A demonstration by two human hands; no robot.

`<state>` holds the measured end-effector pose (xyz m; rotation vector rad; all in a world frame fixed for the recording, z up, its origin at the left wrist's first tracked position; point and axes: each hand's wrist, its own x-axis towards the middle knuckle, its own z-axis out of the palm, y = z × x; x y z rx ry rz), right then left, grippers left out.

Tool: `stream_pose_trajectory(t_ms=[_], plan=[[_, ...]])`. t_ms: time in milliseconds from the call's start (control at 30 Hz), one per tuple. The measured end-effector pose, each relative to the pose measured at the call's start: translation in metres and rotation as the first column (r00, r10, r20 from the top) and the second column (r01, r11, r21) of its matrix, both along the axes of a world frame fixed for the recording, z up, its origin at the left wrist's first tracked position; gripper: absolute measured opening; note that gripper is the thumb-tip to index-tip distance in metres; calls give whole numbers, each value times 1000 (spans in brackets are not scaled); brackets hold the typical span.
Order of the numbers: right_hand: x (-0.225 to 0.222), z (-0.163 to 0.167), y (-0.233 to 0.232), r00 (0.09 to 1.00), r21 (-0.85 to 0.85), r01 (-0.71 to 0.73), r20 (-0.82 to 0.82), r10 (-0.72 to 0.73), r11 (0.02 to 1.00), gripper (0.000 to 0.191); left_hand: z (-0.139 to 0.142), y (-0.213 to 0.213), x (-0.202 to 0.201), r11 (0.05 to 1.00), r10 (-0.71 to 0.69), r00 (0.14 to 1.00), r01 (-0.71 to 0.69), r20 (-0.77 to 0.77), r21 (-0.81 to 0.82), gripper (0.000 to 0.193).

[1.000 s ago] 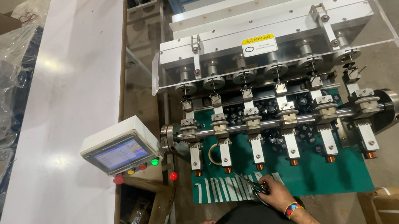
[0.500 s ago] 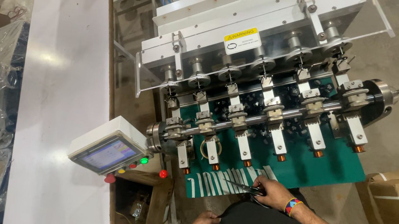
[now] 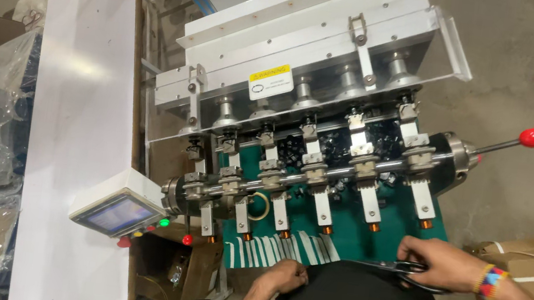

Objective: The person stands at a benchtop coil winding machine, picks up small copper-wound coil components, and seats them into the machine's fixtures. They pull the machine lever to cycle the mechanism, use scissors to trim material from the coils, and retrieve more coils from a blue bin and cardboard box.

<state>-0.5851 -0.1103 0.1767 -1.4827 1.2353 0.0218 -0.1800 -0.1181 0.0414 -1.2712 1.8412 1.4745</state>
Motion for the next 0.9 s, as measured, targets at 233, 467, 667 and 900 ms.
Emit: stream_pose_trajectory(t_ms=[233, 467, 667, 900], plan=[[-171, 83, -39, 970, -441, 85, 241, 27, 894, 53, 157, -77, -131, 998, -14, 791, -27, -612, -58, 27], [-209, 102, -161, 805, -515, -275, -585, -98, 812, 75, 223, -155, -248, 558, 190, 735, -626, -651, -544, 30], [-147, 120, -202, 800, -243, -325, -587, 128, 914, 68, 195, -195, -294, 482, 306, 884, -463, -353, -744, 39], [-118, 135, -209, 846, -205, -346, -490, 210, 915, 52, 181, -194, -306, 482, 312, 893, -443, -325, -756, 22]])
